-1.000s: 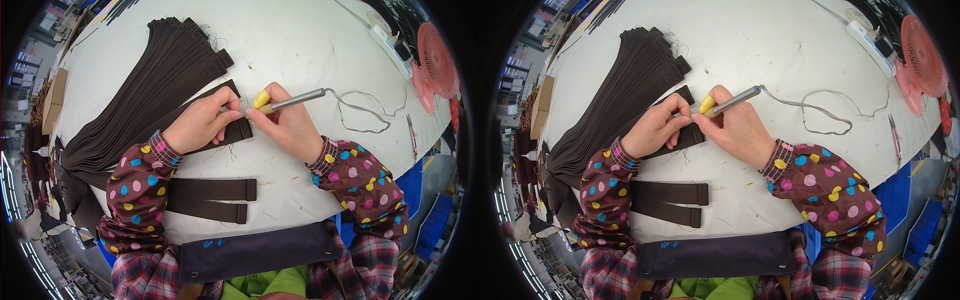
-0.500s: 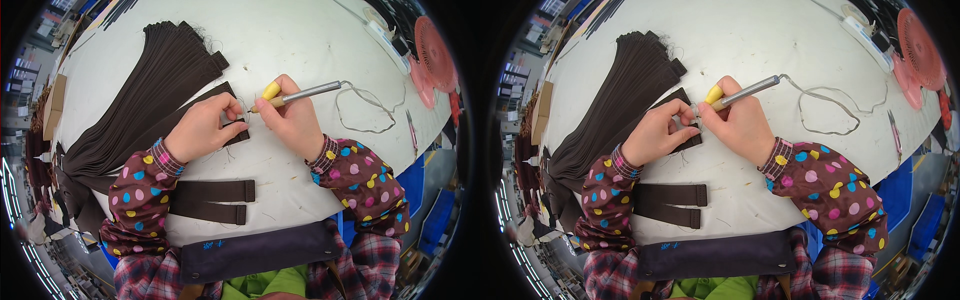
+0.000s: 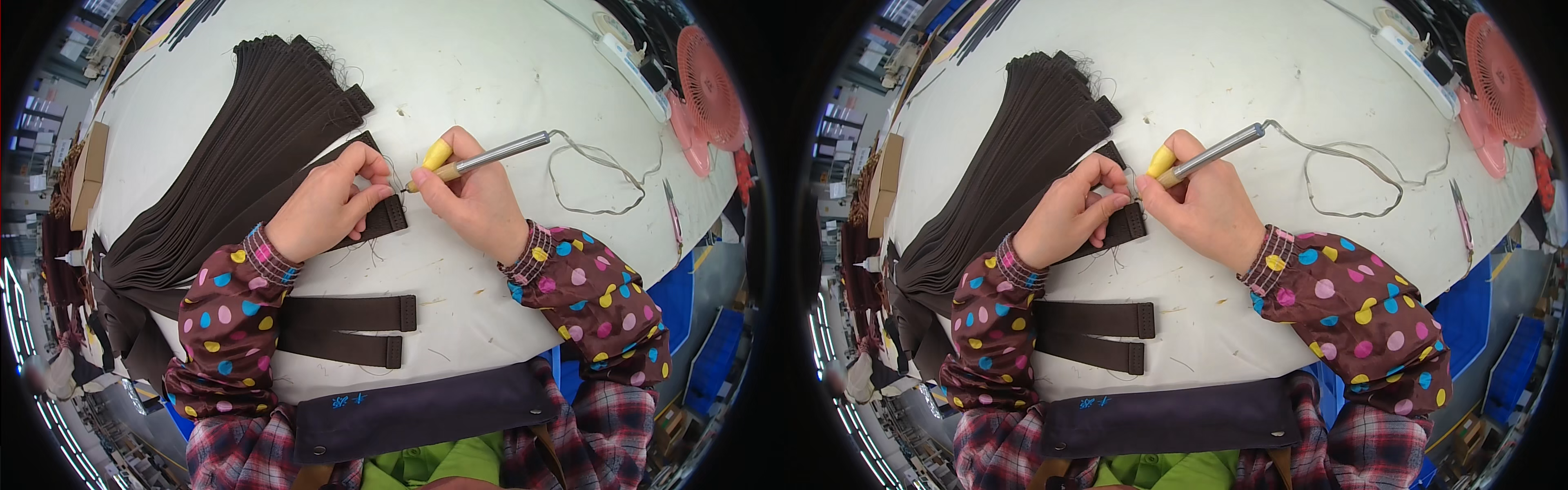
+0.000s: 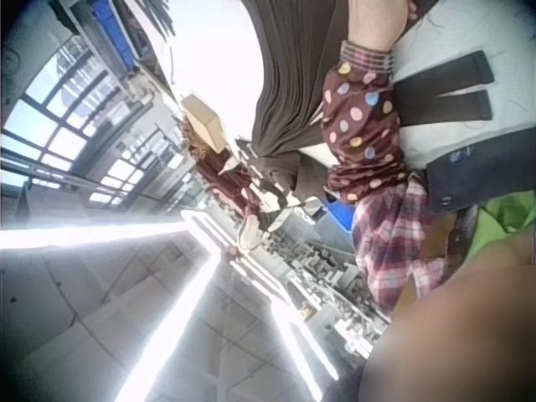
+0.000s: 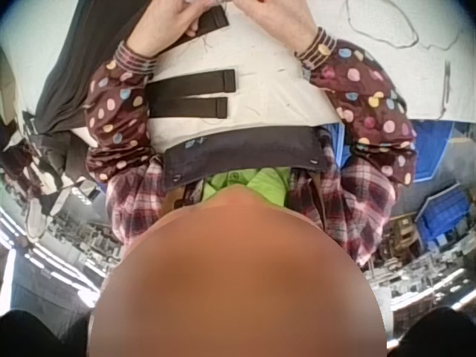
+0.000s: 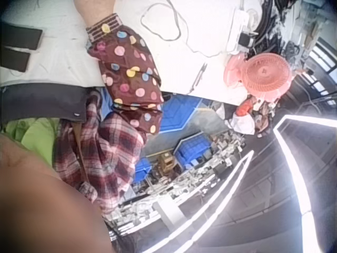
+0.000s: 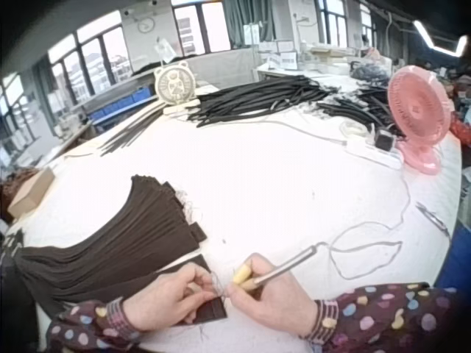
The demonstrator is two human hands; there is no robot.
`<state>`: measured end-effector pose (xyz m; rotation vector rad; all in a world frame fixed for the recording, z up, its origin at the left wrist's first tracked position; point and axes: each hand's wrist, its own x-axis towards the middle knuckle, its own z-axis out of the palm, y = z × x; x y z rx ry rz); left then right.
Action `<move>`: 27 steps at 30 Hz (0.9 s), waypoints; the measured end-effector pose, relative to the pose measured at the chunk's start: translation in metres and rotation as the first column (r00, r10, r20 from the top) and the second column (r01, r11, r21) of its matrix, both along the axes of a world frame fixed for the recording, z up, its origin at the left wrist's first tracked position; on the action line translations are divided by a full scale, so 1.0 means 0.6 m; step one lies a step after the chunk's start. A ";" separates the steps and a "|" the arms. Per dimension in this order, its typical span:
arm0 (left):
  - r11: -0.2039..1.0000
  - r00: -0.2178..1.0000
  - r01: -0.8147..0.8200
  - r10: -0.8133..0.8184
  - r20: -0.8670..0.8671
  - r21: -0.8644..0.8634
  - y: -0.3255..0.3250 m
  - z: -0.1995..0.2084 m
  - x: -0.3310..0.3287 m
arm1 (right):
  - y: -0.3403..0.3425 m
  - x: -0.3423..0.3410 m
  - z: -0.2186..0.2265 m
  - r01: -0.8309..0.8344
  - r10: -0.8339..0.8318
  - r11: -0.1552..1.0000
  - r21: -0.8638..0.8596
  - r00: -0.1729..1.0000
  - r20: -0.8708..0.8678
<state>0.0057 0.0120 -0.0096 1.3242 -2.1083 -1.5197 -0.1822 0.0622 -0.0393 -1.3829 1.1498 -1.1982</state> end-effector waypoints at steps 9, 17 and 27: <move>0.991 0.987 0.121 -0.113 0.112 -0.062 -0.007 0.009 -0.002 | -0.001 -0.001 0.000 -0.004 0.004 1.000 0.010 1.000 -0.019; 0.997 0.995 0.075 -0.075 0.061 0.005 -0.008 0.007 0.000 | -0.005 0.001 -0.004 -0.018 0.015 1.000 -0.024 0.995 -0.103; 0.997 0.994 0.080 -0.081 0.071 0.010 -0.006 0.010 -0.002 | -0.003 0.001 -0.003 -0.049 0.054 0.998 0.033 0.988 -0.147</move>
